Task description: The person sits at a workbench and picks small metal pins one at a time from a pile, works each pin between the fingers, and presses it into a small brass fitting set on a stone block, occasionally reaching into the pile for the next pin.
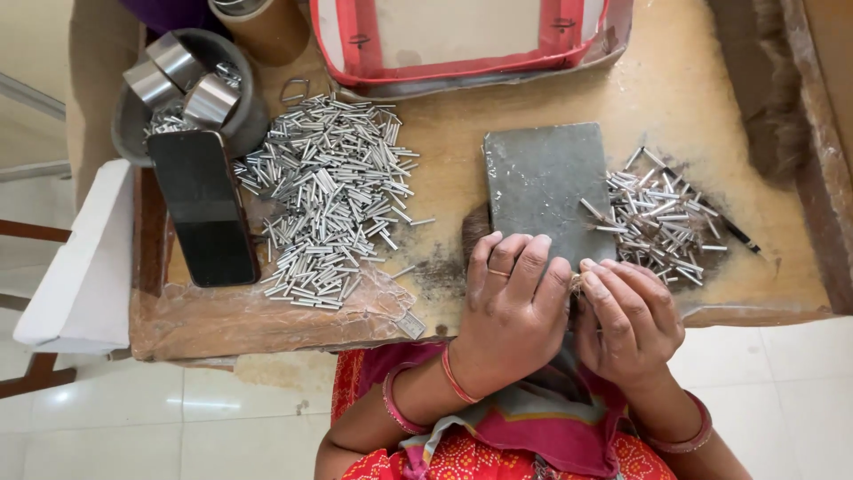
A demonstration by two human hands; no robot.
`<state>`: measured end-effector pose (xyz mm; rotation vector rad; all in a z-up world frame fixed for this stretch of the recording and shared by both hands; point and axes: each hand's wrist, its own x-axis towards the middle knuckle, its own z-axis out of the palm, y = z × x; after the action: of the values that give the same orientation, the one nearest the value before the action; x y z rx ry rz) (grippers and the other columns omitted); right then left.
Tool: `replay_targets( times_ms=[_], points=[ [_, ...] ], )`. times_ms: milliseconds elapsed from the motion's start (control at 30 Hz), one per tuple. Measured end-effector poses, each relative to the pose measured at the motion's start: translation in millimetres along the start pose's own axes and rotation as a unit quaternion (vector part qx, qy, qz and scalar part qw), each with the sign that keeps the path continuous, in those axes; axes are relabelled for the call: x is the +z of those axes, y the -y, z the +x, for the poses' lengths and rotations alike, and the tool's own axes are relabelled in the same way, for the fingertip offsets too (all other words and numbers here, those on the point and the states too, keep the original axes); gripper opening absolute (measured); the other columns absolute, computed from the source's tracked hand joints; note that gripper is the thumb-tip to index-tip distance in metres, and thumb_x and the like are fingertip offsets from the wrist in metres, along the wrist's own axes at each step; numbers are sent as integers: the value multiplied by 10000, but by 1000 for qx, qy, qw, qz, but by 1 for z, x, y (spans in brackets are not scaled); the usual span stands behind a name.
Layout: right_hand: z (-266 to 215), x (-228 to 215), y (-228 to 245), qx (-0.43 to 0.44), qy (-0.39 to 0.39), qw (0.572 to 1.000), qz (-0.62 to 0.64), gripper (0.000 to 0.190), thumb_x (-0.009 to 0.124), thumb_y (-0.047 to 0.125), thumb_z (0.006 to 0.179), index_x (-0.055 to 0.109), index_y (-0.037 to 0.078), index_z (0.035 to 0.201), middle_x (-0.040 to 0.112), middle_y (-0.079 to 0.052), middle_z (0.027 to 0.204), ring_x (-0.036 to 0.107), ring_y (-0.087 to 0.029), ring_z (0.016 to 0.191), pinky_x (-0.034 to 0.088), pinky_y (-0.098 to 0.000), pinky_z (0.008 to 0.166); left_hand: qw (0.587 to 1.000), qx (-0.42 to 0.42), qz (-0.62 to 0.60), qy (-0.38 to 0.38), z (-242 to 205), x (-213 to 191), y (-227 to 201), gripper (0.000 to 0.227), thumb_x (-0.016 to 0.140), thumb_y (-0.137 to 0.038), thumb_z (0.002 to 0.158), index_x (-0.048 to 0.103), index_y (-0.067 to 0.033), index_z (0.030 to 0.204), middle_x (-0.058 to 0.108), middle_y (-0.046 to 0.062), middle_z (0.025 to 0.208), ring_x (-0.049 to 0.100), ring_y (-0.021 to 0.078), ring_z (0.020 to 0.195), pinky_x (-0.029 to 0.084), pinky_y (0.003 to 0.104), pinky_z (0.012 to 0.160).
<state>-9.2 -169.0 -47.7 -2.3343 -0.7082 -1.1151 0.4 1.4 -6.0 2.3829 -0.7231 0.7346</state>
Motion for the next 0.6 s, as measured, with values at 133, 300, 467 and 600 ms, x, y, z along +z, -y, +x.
replay_targets(
  times_ms=[133, 300, 467, 600],
  points=[
    [-1, 1, -1, 4, -5, 1000, 0, 272, 682, -25, 954, 630, -4, 1220, 716, -155, 1174, 687, -328, 1084, 596, -467, 948, 1000, 5, 3, 17, 2, -1, 0, 269, 674, -145, 930, 626, -20, 1164, 590, 177, 1275, 565, 347, 1226, 423, 543, 1141],
    [1, 1, -1, 5, -12, 1000, 19, 320, 694, -27, 956, 584, 4, 1255, 712, -155, 1185, 681, -322, 1100, 590, -459, 952, 1000, -2, -11, 12, 6, -4, -1, 281, 697, -144, 904, 620, -10, 1139, 591, 179, 1258, 561, 351, 1197, 419, 547, 1112],
    [7, -6, 3, 25, 4, 999, 40, 393, 715, -26, 912, 574, -4, 1278, 705, -156, 1175, 667, -335, 1103, 566, -458, 965, 999, -19, -44, -10, 8, -6, -2, 251, 724, -169, 933, 632, -28, 1119, 590, 153, 1236, 564, 346, 1184, 419, 541, 1116],
    [11, -21, 4, 117, 40, 983, 137, 483, 722, -12, 856, 563, -9, 1312, 711, -114, 1155, 675, -331, 1085, 546, -425, 955, 997, -21, -67, -16, 7, -9, -1, 227, 714, -176, 939, 637, -29, 1093, 588, 156, 1207, 557, 360, 1180, 405, 537, 1118]
  ],
)
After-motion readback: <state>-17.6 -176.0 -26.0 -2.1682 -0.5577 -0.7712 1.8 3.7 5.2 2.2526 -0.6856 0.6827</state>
